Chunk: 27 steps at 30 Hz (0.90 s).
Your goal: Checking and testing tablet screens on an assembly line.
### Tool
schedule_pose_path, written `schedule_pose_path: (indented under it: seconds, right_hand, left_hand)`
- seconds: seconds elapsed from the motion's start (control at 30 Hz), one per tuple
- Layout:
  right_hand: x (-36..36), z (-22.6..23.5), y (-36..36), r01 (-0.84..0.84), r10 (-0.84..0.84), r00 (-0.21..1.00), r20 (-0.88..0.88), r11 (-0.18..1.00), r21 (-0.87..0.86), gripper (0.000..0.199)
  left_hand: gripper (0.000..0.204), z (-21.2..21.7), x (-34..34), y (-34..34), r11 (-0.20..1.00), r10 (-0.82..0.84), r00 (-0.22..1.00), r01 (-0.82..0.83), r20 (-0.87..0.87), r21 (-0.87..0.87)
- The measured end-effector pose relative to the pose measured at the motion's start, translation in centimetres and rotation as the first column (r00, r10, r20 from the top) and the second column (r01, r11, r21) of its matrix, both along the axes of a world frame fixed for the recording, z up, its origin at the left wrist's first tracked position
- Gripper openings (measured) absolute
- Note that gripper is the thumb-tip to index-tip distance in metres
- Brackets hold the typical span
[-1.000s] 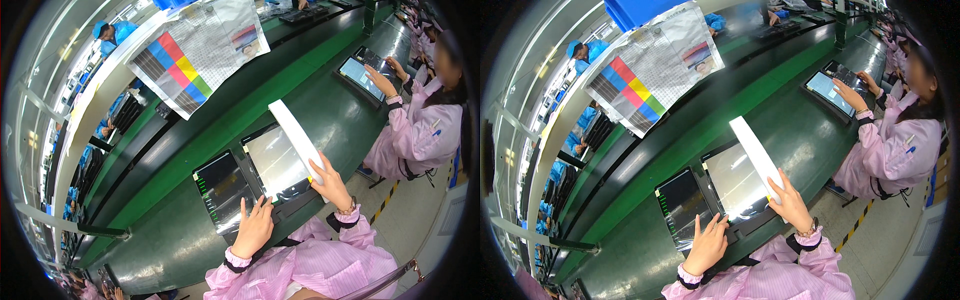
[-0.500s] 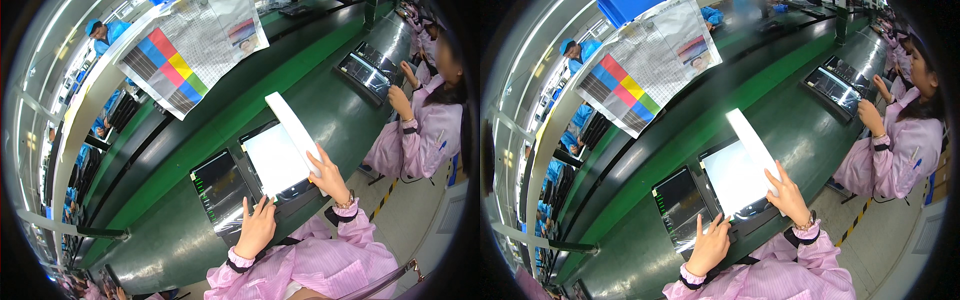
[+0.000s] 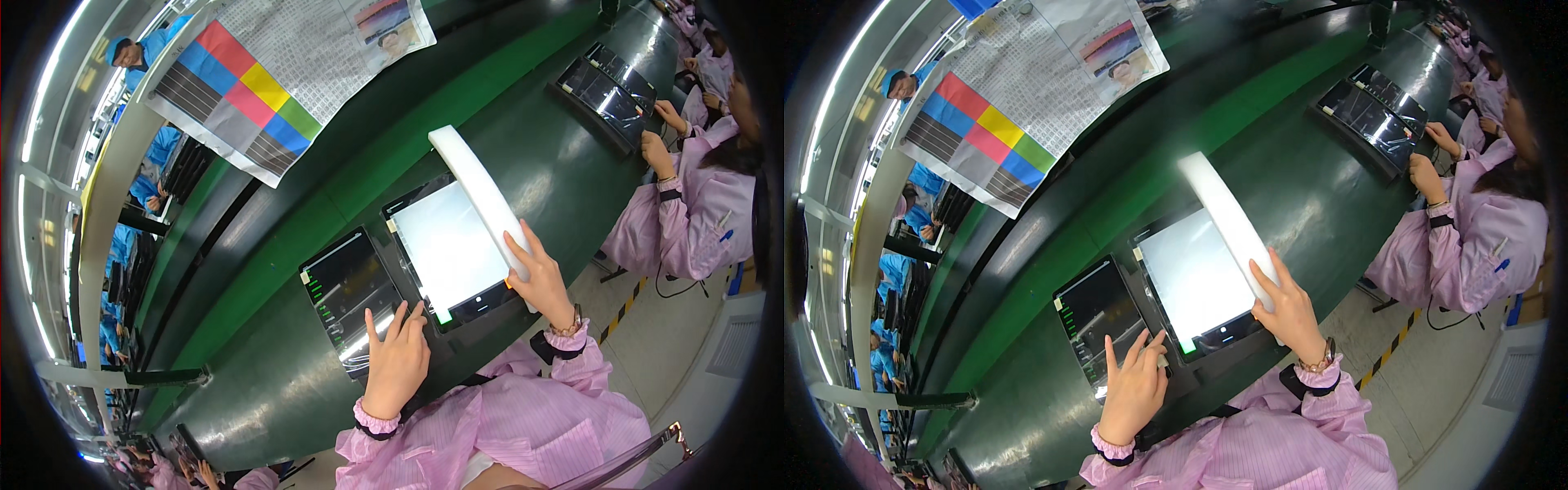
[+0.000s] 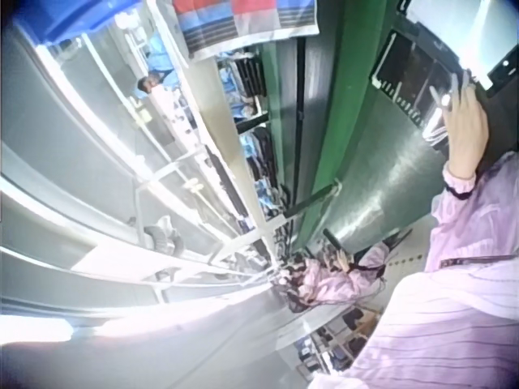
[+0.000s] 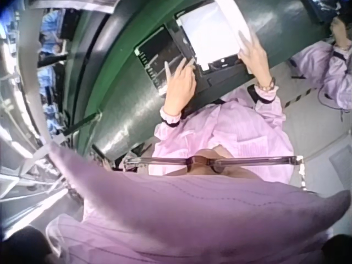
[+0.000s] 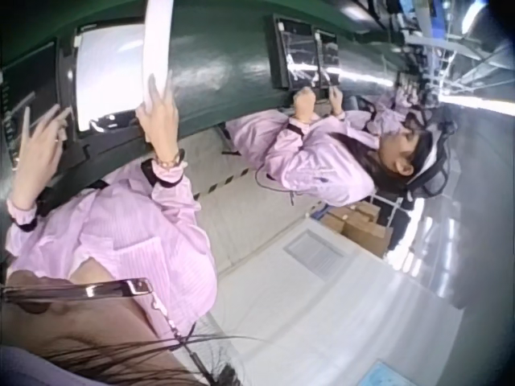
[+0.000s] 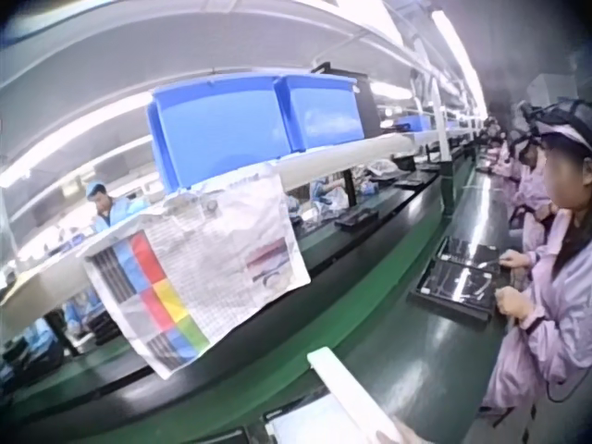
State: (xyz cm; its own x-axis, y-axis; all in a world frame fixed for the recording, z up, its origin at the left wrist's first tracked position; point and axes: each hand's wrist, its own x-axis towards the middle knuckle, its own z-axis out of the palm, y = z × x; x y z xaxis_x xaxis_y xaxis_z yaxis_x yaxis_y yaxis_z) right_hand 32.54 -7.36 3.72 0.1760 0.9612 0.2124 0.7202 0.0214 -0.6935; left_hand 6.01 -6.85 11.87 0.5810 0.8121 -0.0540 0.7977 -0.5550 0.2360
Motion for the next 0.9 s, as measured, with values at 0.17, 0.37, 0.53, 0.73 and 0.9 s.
schedule_pose_path:
  seconds: [0.17,0.37,0.53,0.73,0.9]
  right_hand:
    - [0.0,0.1,0.1,0.019,-0.02,0.999,-0.043,0.999,-0.027,0.064]
    - [0.1,0.1,0.2,0.025,-0.025,0.999,-0.042,1.0,-0.009,0.063]
    - [0.0,-0.1,0.2,0.023,-0.023,1.0,-0.01,1.0,0.012,0.063]
    - [0.5,0.0,-0.1,0.029,-0.028,0.998,-0.051,1.0,0.006,0.062]
    - [1.6,-0.5,-1.7,0.108,-0.106,0.985,-0.137,0.994,0.008,0.059]
  left_hand:
    - [0.027,-0.4,0.5,0.4,1.0,-0.019,1.0,0.019,0.001,-0.012]
    - [0.027,-0.5,1.0,0.7,0.999,-0.023,1.0,0.022,0.0,-0.023]
    - [0.023,-0.8,1.0,0.7,0.997,-0.045,0.999,0.045,0.001,-0.063]
    - [0.022,-1.0,0.9,0.5,0.999,-0.035,0.999,0.035,0.029,-0.021]
    - [0.022,-0.9,1.0,-0.2,0.997,-0.063,0.996,0.065,0.056,-0.035]
